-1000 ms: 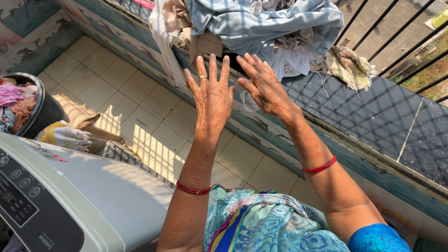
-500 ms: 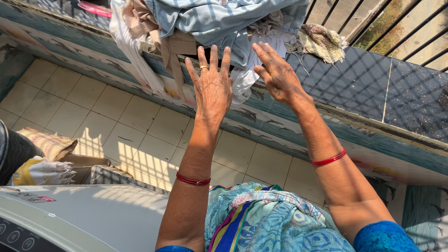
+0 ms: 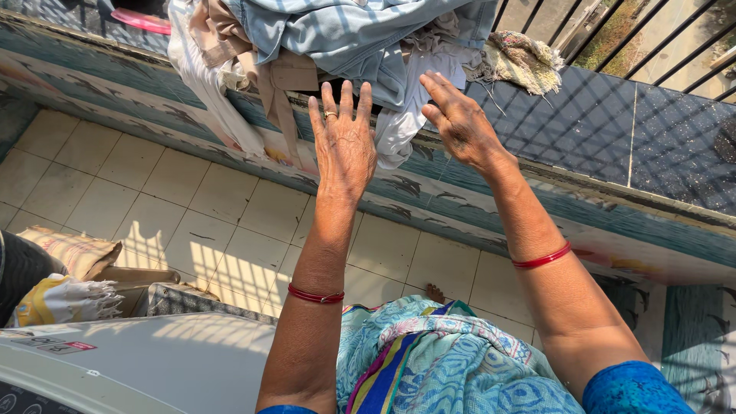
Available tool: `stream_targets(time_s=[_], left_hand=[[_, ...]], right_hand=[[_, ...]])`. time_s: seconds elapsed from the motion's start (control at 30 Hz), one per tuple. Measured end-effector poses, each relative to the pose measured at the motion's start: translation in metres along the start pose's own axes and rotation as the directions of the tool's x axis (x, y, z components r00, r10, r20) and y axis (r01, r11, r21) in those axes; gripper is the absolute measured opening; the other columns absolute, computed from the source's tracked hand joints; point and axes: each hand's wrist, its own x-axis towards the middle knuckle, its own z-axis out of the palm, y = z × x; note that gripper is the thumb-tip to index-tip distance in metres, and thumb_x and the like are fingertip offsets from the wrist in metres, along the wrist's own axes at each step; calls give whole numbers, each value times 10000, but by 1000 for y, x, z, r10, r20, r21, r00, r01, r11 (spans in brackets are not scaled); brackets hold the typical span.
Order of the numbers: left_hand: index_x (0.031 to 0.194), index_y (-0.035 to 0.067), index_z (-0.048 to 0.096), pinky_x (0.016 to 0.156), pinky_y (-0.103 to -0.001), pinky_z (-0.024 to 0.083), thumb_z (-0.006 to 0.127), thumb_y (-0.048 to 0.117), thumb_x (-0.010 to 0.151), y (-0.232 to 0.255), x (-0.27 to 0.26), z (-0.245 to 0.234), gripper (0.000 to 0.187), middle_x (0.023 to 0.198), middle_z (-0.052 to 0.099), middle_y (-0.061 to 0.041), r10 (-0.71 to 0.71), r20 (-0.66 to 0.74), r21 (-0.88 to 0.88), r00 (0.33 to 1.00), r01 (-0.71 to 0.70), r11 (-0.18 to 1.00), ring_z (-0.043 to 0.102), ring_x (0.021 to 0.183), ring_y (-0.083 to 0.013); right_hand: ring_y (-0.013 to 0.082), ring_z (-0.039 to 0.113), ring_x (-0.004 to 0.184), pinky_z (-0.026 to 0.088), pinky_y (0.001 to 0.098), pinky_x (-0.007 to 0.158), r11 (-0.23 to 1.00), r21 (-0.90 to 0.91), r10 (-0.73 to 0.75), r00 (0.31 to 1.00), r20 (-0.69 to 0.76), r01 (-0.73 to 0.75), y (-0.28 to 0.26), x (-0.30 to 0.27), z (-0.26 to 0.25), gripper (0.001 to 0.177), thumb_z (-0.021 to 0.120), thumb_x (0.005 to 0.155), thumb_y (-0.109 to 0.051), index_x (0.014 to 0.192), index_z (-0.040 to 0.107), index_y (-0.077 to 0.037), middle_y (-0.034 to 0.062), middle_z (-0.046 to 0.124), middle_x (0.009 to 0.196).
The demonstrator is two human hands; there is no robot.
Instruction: The person picks up several pieces of clothing from a pile on a balcony ledge, including a yellow floral cloth, a red cloth, and a light purple shirt. They place each item into a top-loading washing machine.
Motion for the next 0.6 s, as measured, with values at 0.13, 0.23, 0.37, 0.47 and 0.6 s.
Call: stream_targets(time_s=[0.13, 0.23, 0.37, 0.47, 0.6], left_hand=[[1516, 115, 438, 1210, -612, 110, 715, 201, 875, -3, 6, 7, 703, 1546, 440, -205, -25, 5, 30, 1000, 25, 999, 291, 1476, -448], [1501, 98, 457, 1208, -618, 123, 713, 196, 863, -3, 9, 17, 695, 1538, 457, -211, -34, -17, 27, 999, 35, 999, 318, 1470, -453], [1485, 82, 488, 1220, -623, 139, 685, 112, 864, -1, 19, 38, 653, 1526, 479, -210, -37, 1, 28, 999, 37, 999, 345, 1466, -458], [1466, 70, 506, 1230, -631, 143, 659, 85, 883, 3, 27, 61, 603, 1518, 483, -222, -23, -28, 4, 999, 23, 1000, 352, 1459, -472], [1424, 63, 532, 1218, -641, 152, 634, 61, 852, 9, 40, 92, 581, 1497, 494, -229, -44, 9, -32, 999, 45, 998, 358, 1444, -486]], right_hand=[[357, 388, 1496, 303, 436, 1243, 986, 36, -159, 985, -65, 162, 21, 7, -1, 472, 554, 1066, -198, 1492, 484, -6, 240, 461, 1559], [353, 464, 1458, 349, 423, 1225, 977, -35, -214, 975, -60, 212, 41, 16, -3, 428, 577, 1059, -124, 1460, 520, 13, 238, 528, 1514], [348, 541, 1352, 409, 408, 1131, 995, -3, -100, 995, -15, 100, 64, 38, 3, 426, 639, 993, -92, 1405, 583, 3, 215, 584, 1452], [302, 642, 1239, 486, 382, 1062, 1000, 23, 4, 1000, -25, -3, 89, 44, 5, 422, 692, 940, -125, 1347, 640, -27, 173, 668, 1344], [268, 709, 1105, 523, 375, 980, 983, 3, 181, 982, -55, -181, 134, 55, 10, 387, 740, 875, -128, 1252, 710, -48, 139, 720, 1242]])
